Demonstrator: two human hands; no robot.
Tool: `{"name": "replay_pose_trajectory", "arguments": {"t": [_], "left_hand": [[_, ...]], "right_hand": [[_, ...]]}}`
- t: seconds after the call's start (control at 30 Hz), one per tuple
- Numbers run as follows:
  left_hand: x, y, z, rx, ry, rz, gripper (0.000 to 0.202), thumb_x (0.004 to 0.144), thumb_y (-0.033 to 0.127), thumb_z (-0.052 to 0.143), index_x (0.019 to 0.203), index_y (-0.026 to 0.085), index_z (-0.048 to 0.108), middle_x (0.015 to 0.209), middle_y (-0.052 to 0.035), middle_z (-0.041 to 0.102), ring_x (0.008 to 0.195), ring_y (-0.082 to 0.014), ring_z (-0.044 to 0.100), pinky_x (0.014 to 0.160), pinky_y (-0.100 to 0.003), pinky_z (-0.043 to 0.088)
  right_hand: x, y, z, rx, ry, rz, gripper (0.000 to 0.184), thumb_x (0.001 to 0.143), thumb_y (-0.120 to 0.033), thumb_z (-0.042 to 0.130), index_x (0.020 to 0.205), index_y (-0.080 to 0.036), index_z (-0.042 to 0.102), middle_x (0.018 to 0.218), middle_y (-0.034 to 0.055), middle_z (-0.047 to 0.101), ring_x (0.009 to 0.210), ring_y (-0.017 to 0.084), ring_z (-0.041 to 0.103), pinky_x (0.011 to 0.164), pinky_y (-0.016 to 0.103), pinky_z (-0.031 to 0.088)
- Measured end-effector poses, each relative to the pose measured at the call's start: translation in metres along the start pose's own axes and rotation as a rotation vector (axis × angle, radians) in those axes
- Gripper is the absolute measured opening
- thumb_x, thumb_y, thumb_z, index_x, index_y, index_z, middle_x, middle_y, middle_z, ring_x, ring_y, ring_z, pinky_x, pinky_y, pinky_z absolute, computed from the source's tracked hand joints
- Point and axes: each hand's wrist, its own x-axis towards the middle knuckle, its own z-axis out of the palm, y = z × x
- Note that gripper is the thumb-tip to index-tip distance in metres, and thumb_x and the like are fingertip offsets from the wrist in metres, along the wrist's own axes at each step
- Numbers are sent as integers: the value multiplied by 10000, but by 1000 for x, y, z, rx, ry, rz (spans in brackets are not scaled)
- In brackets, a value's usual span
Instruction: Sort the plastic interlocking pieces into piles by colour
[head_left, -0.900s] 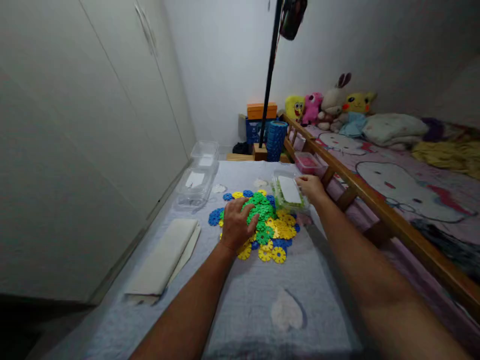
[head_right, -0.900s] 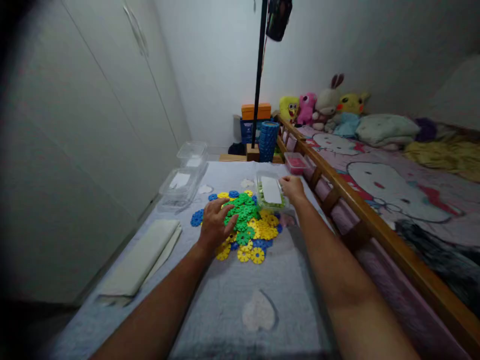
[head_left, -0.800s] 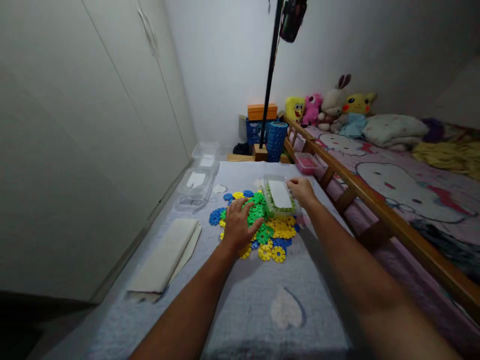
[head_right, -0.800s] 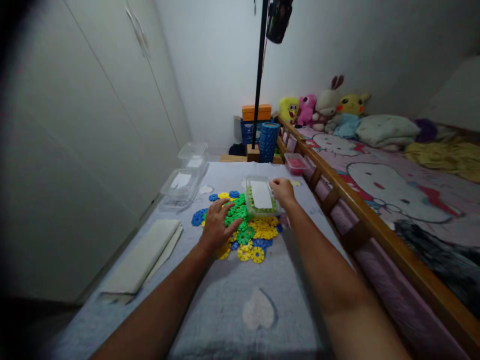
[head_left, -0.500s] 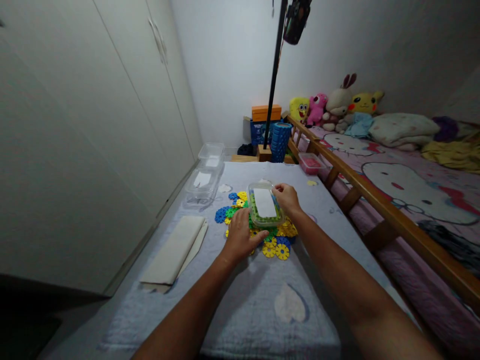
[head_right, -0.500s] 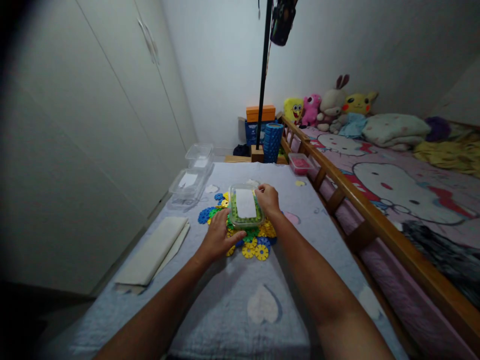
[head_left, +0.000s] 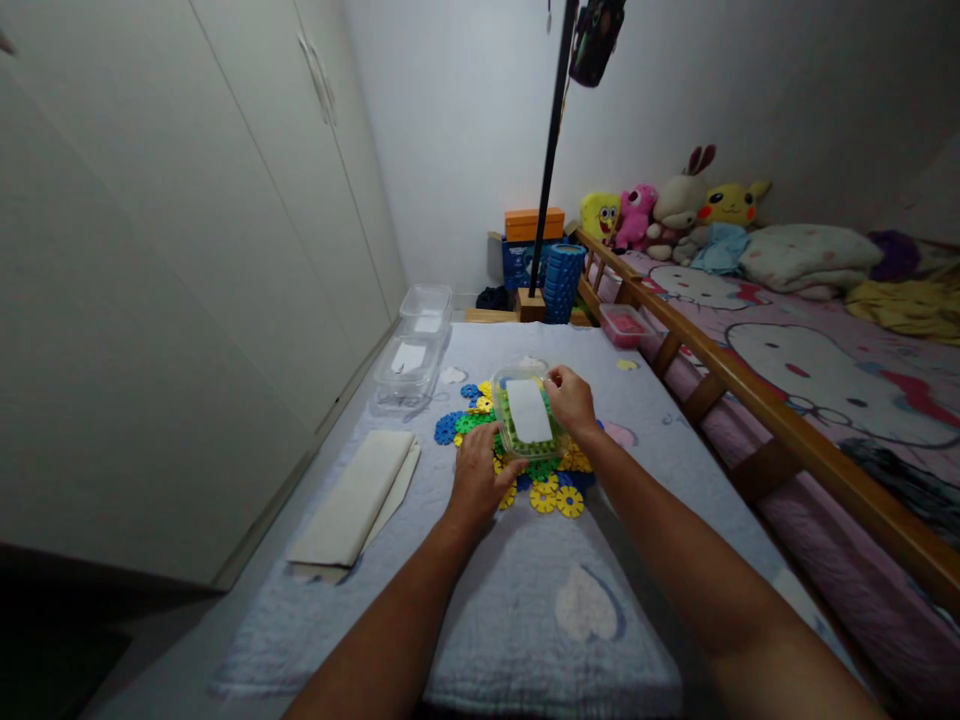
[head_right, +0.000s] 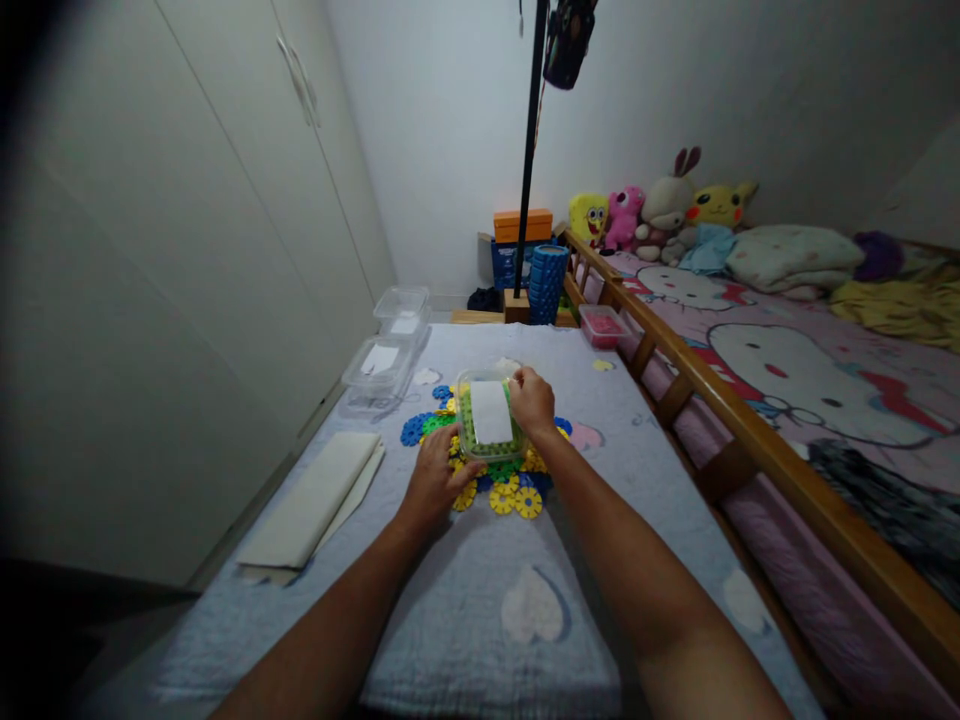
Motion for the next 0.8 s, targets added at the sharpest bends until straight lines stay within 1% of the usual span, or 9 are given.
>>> {"name": "replay_pose_trajectory", "arguments": {"t": [0.1,0.3,0.37,0.5,0.57,0.7,0.8], "left_hand": [[1,0,-2,-5,-6,5,483,837,335,728,1272,199,569,1257,-126,654,1223,-307,572,1063,-501,446],[3,-1,-3,-3,-4,5,487,836,335,731,1276,188,579,1249,-133,666,1200,-309,588,1048,-496,457],[2,-2,-3,-3,-3,9,489,833,331,733,1277,193,584,1251,-130,669,1195,-303,594,1046,-490,462],[2,-3,-4,-19,-24,11,495,836,326,729,1289,190,583,1261,-128,667,1192,-291,600,1045,-474,470],[1,-2,-5,-33,-28,9,499,840,325,722,1300,197,579,1268,-124,663,1200,-291,598,1052,-476,467],[1,1,-7,-47,-28,2,494,845,326,712,1305,206,580,1272,-120,663,1206,-291,594,1063,-483,459],[1,1,-7,-48,-32,1,499,847,332,709,1308,194,577,1281,-128,661,1216,-291,591,1064,-485,458]], "right_hand": [[-1,-6,-5,-60,-14,17,156,888,-228,551,961,-195,685,927,73,740,850,207,653,750,275,419],[-3,-15,-15,-138,-30,26,196,921,-232,536,1060,-197,670,941,91,738,847,228,652,730,285,397],[-3,-14,-17,-135,-27,13,177,914,-232,539,1036,-199,663,920,85,727,827,226,638,725,288,389],[-3,-10,-19,-66,-8,-71,109,880,-210,519,904,-199,624,882,67,689,798,206,595,748,292,395],[-3,-7,-18,-24,11,-103,93,865,-210,506,871,-202,598,869,63,669,794,205,575,763,299,403],[-4,-3,-15,27,62,-158,75,850,-211,493,858,-212,567,887,73,644,844,217,560,802,312,419],[-5,-2,-12,30,79,-166,77,859,-217,492,881,-214,565,906,77,646,858,221,561,814,315,423]]}}
